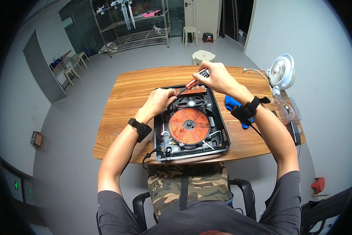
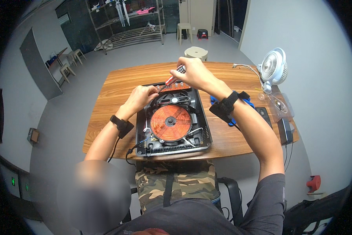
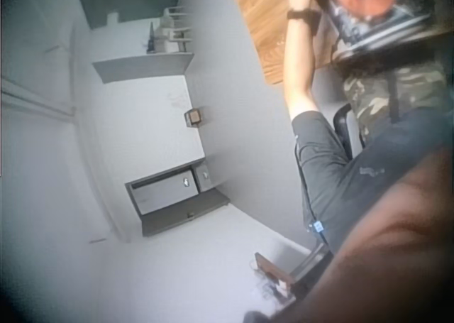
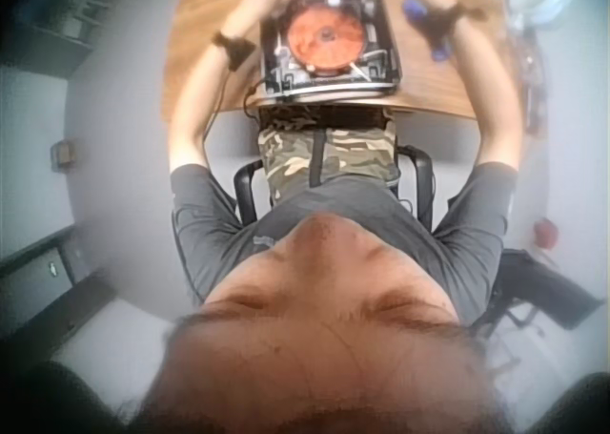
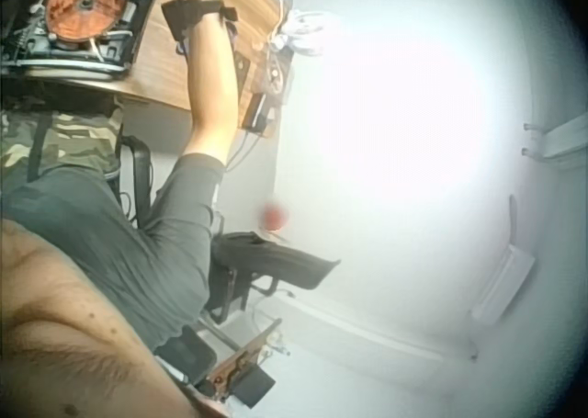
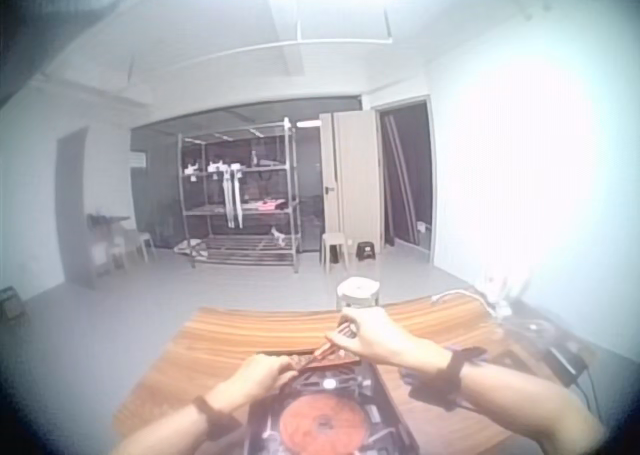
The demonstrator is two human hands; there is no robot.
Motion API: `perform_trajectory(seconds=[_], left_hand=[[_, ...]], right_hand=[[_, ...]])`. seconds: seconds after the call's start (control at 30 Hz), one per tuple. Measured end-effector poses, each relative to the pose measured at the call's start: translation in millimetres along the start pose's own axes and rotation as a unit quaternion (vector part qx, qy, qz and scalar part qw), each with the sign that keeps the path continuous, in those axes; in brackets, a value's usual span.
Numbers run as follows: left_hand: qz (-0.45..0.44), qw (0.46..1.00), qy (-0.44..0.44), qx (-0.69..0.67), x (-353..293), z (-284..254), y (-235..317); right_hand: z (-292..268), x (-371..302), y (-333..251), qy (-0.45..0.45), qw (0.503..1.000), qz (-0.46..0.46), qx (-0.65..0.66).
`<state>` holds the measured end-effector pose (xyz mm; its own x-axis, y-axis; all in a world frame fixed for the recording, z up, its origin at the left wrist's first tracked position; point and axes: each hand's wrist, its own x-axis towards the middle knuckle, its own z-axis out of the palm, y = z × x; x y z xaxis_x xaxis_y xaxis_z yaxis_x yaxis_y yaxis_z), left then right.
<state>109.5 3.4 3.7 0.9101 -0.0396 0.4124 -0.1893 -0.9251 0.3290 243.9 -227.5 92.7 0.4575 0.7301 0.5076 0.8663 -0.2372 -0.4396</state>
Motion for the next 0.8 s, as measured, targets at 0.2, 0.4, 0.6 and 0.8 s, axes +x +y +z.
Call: perform_trajectory(seconds=[0.2,0.4,0.6,0.8], left_hand=[[0.014,1.000,0.001,0.003,-1.5,0.8,-1.1],[-0.015,0.998,-0.061,0.029,2.2,-4.0,5.4],[0.033,0.998,-0.059,0.001,-0.2,-1.0,6.6],[0.039,0.996,-0.039,-0.067,0.6,-1.9,7.1]], right_hand=[[-1.0,-1.4,-4.0,-0.008,1.000,-0.004,0.003],[0.0,-3.1,-11.4,-0.016,0.999,-0.045,0.026],[0.6,-3.0,-6.9,-0.025,0.998,-0.060,0.022],[-5.2,-7.0,-8.3,-0.028,0.999,-0.025,0.023]])
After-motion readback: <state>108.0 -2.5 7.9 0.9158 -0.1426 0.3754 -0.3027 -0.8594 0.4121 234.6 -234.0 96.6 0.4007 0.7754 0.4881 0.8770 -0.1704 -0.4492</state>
